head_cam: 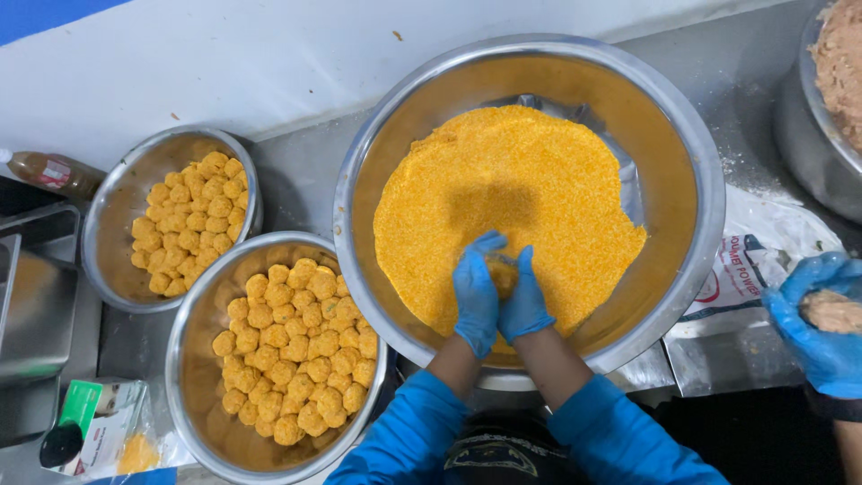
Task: The person rolls round food balls in a large bowl of orange breadcrumb coating by hand, turning and pressing each ball until coated, then places the coated balls into metal bowls alongside other finished balls. A second worker on the right scoops pale filling portions with a spoon onto the coating tray.
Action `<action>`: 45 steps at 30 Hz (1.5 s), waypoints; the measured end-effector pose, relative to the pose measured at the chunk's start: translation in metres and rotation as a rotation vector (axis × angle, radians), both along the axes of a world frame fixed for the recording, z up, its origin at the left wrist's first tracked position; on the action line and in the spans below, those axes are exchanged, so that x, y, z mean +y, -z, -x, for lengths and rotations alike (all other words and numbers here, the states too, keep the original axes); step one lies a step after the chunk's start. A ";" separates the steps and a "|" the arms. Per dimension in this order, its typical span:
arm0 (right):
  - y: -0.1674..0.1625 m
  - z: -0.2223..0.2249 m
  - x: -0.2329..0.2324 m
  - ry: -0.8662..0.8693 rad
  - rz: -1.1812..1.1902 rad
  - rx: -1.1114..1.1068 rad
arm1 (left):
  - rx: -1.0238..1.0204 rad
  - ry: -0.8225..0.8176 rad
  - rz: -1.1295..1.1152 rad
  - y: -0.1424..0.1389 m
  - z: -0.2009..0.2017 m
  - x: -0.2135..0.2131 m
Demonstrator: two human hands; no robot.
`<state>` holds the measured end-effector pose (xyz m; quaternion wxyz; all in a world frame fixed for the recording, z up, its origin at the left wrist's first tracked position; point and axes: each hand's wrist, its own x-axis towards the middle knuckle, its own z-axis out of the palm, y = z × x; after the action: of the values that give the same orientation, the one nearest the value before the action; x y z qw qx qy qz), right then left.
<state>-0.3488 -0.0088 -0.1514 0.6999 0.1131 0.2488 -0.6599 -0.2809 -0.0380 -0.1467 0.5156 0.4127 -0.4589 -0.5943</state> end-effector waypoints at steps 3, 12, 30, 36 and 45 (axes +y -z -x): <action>0.010 0.003 -0.014 0.030 0.014 1.023 | 0.321 0.048 -0.309 -0.008 -0.003 0.004; -0.001 -0.015 -0.006 0.158 -0.059 -0.023 | 0.228 0.063 0.045 0.003 -0.010 -0.013; -0.040 -0.016 -0.011 0.266 0.502 1.943 | 0.736 0.183 -0.582 0.004 -0.025 -0.014; -0.034 -0.025 -0.001 0.108 -0.198 0.165 | 0.189 -0.006 -0.241 -0.005 -0.025 -0.008; -0.029 -0.020 -0.013 0.105 0.479 1.789 | 0.540 0.073 -0.350 -0.005 -0.032 0.009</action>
<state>-0.3293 -0.0218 -0.1224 0.2214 -0.5747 0.5477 -0.5664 -0.2491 -0.0295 -0.1416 0.5182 0.3058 -0.2109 -0.7703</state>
